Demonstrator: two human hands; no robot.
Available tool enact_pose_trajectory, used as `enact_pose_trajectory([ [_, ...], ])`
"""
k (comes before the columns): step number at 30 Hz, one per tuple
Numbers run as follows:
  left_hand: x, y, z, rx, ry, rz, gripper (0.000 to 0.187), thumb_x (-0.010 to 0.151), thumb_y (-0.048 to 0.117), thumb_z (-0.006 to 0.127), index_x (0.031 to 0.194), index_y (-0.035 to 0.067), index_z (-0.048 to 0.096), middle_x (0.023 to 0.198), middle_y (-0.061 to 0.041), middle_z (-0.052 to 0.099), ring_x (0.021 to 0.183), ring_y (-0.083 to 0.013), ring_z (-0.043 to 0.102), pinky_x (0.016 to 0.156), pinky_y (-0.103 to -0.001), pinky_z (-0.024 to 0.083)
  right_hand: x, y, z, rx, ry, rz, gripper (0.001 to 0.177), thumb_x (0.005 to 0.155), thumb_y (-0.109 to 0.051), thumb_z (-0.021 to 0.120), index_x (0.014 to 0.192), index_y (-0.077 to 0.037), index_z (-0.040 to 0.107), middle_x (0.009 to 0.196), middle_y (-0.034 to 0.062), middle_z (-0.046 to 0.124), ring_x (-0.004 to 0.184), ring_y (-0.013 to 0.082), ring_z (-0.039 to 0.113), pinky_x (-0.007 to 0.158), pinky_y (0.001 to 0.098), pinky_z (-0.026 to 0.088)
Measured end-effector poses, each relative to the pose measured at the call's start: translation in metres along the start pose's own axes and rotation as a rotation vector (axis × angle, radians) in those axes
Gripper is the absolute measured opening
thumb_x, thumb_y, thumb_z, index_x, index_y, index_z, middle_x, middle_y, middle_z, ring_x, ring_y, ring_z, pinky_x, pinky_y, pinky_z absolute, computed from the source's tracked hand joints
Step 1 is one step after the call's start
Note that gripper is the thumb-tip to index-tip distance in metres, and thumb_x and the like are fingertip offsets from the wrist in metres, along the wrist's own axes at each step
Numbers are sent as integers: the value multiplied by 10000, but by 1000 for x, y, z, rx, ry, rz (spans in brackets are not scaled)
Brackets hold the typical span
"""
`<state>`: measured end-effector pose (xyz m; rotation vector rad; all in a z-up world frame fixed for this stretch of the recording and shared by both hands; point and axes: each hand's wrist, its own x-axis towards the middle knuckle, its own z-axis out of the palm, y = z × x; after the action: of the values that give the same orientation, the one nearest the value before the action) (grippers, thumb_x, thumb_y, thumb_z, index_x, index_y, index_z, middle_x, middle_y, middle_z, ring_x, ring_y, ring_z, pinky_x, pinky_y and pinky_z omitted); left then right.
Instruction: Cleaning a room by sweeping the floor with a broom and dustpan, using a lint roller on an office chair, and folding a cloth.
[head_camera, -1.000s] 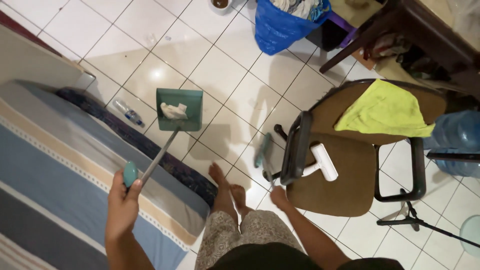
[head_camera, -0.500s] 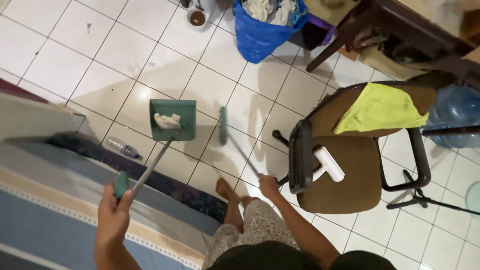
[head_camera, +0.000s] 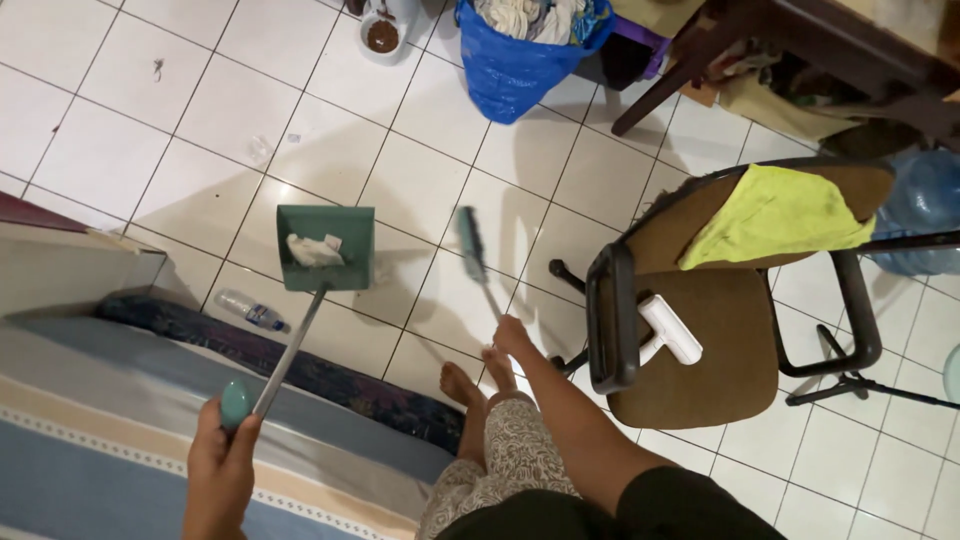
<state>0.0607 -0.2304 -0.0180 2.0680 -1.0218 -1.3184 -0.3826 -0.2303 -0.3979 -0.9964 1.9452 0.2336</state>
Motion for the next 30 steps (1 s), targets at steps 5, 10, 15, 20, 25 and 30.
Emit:
enact_pose_trajectory([
  [5, 24, -13, -1, 163, -49, -2, 357, 1034, 205, 580, 1348, 37, 557, 969, -172, 565, 895, -293, 516, 812, -387, 385, -18, 15, -32, 1, 107, -121, 268, 961, -162, 483, 1114, -46, 669, 1149, 173, 712, 1056, 371, 674, 898, 458, 544],
  [10, 46, -22, 13, 205, -75, -17, 456, 987, 199, 602, 1412, 41, 548, 1141, -205, 655, 1077, -304, 576, 896, -435, 416, -45, 69, -58, -25, 212, -102, 511, 1030, -267, 400, 1485, -57, 495, 1432, 196, 576, 1320, 380, 543, 1120, 485, 429],
  [15, 84, -46, 29, 217, -120, 160, 541, 915, 208, 673, 1434, 100, 567, 1247, -144, 712, 1174, -186, 594, 976, -357, 454, -29, 100, -92, 167, 332, 211, 357, 968, -50, 430, 1247, 15, 643, 1082, 228, 737, 961, 377, 735, 790, 455, 636],
  [20, 146, -106, 45, 204, -186, 288, 471, 856, 220, 736, 1319, 176, 662, 869, -21, 674, 763, -99, 533, 707, -259, 447, 47, 93, -148, 315, 306, 422, 358, 943, -78, 540, 1265, 51, 629, 1203, 242, 704, 1088, 400, 704, 841, 437, 617],
  [25, 216, -93, 56, 308, -364, 383, 452, 837, 280, 735, 1278, 217, 661, 703, 28, 607, 545, -84, 478, 509, -230, 416, 172, 89, -171, 574, 375, 405, 434, 960, -376, 632, 1119, 21, 706, 969, 239, 730, 956, 401, 750, 744, 495, 606],
  [30, 227, -67, 74, 399, -449, 284, 427, 823, 276, 761, 1242, 242, 685, 728, 31, 625, 570, -89, 488, 539, -222, 413, 215, 10, -187, 330, 154, 112, 408, 916, 20, 540, 1278, 208, 555, 1219, 387, 646, 1211, 518, 624, 958, 587, 544],
])
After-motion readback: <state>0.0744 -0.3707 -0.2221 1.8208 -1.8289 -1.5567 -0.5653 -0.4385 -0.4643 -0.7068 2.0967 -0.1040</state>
